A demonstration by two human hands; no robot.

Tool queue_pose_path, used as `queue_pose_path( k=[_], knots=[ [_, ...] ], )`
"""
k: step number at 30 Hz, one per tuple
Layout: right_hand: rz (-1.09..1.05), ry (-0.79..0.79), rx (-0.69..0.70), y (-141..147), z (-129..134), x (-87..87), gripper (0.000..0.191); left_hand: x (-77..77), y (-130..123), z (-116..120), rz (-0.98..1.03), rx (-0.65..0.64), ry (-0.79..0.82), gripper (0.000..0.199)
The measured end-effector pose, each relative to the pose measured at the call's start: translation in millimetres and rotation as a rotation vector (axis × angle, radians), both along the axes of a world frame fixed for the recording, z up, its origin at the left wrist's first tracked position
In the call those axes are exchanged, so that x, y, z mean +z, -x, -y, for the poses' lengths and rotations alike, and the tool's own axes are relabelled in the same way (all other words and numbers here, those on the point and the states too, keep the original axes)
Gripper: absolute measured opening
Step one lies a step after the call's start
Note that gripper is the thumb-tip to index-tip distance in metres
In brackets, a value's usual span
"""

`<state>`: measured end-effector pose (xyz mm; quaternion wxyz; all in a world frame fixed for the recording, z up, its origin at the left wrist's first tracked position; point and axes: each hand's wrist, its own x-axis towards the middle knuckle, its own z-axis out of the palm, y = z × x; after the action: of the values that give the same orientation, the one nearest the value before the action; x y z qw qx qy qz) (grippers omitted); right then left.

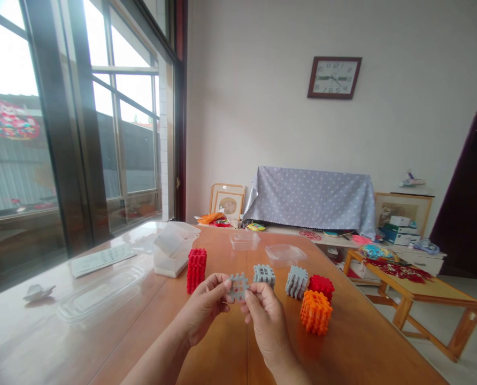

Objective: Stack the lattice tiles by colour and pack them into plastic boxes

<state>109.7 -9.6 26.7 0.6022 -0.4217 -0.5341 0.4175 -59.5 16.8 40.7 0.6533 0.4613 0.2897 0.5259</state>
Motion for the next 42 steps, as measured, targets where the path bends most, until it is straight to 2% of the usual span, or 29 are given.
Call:
queue_pose_path(
  k=[2,4,8,10,14,18,25,35,38,42],
  knots=[
    [-0.046,-0.004,-0.012,1,0,-0.2,0.033,0.8,-2,3,-0.008,-0.057,0.006,0.030],
    [-0.038,-0.005,0.000,1,0,0.9,0.033,0.8,-3,3,-0.001,-0.062,-0.004,0.028],
    [0.136,-0.060,0.067,0,2,3.0,0.033,-1.2,-2,-1,0.098,-0.003,0.025,0.025],
    [0.228,-0.117,0.059,-3,3,3.3,0.032,-2.3,-1,-4,0.128,0.002,0.042,0.025],
    [0.257,-0.176,-0.012,-10,4,4.6,0.032,-2.5,1,-6,0.110,-0.003,0.031,0.027],
    [0.317,-0.186,0.021,-18,4,9.7,0.043,-1.5,2,-6,0.092,-0.019,0.022,0.031],
    [0.479,-0.306,0.023,-23,2,14.7,0.033,-3.6,3,-6,0.097,-0.036,0.020,0.029],
    [0.520,-0.317,-0.042,-26,2,18.1,0.030,-0.5,1,-4,0.090,-0.066,0.031,0.030],
    [0.485,-0.312,-0.093,-37,-4,19.3,0.031,0.2,0,-2,0.100,-0.043,0.049,0.032],
    [0.411,-0.257,-0.236,-62,-19,16.6,0.040,-1.1,0,-4,0.077,0.006,0.094,0.037]
  ],
)
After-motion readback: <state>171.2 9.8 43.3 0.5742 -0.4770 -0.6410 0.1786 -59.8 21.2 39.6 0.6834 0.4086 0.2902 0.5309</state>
